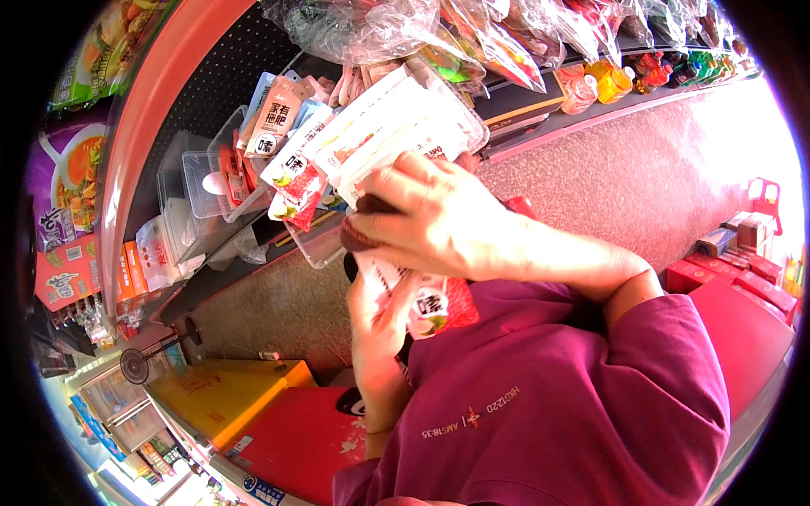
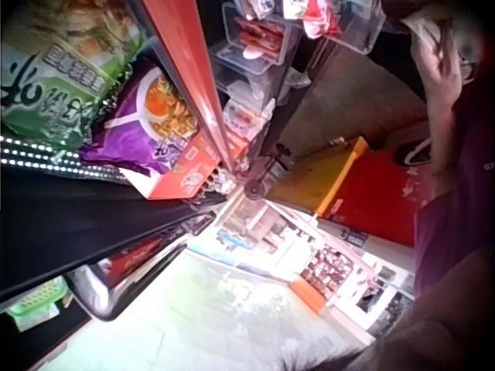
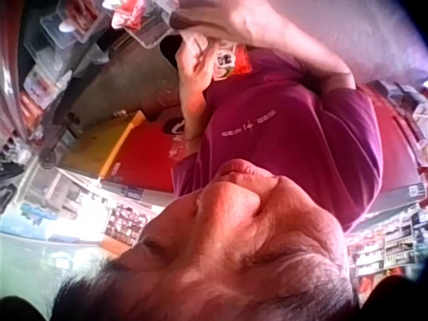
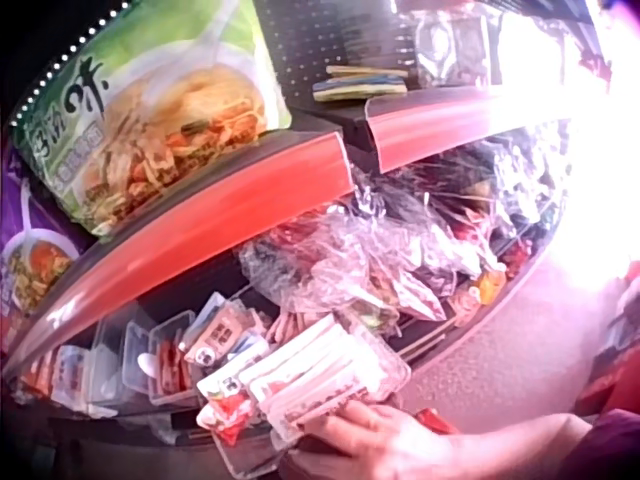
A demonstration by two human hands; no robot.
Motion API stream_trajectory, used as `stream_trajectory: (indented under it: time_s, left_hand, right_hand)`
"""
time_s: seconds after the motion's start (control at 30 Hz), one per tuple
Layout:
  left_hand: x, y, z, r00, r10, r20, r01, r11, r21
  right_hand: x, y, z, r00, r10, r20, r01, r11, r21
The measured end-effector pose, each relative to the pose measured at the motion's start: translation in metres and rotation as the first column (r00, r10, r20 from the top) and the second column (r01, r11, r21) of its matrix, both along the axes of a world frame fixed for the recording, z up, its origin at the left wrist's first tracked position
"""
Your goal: The person uses a dark cloth to wipe the surface of multiple small, white, rectangular packages held in a clear plastic tray. They handle the packages one by one, wiping them individually before placing them back into the tray.
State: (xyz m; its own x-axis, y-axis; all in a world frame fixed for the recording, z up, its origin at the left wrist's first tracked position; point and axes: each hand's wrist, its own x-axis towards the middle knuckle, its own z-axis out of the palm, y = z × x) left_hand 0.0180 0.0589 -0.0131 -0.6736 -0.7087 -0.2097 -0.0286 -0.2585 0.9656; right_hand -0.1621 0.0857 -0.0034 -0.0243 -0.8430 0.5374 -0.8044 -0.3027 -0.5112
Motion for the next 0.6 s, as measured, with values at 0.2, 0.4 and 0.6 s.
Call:
stream_trajectory:
  time_s: [0.2,0.4,0.6]
  left_hand:
    - [0.032,-0.029,0.047,0.944,0.325,-0.051,-0.304,0.803,-0.512]
    - [-0.012,-0.091,0.044,0.965,0.261,-0.030,-0.187,0.601,-0.777]
    - [-0.086,-0.130,0.015,0.948,0.066,0.313,0.255,0.434,-0.864]
  right_hand:
    - [-0.055,0.006,0.001,0.957,-0.182,0.227,0.193,0.981,-0.027]
    - [-0.080,0.005,-0.014,0.874,-0.338,0.349,0.382,0.922,-0.063]
    - [-0.076,0.002,-0.038,0.890,-0.388,0.238,0.394,0.919,0.023]
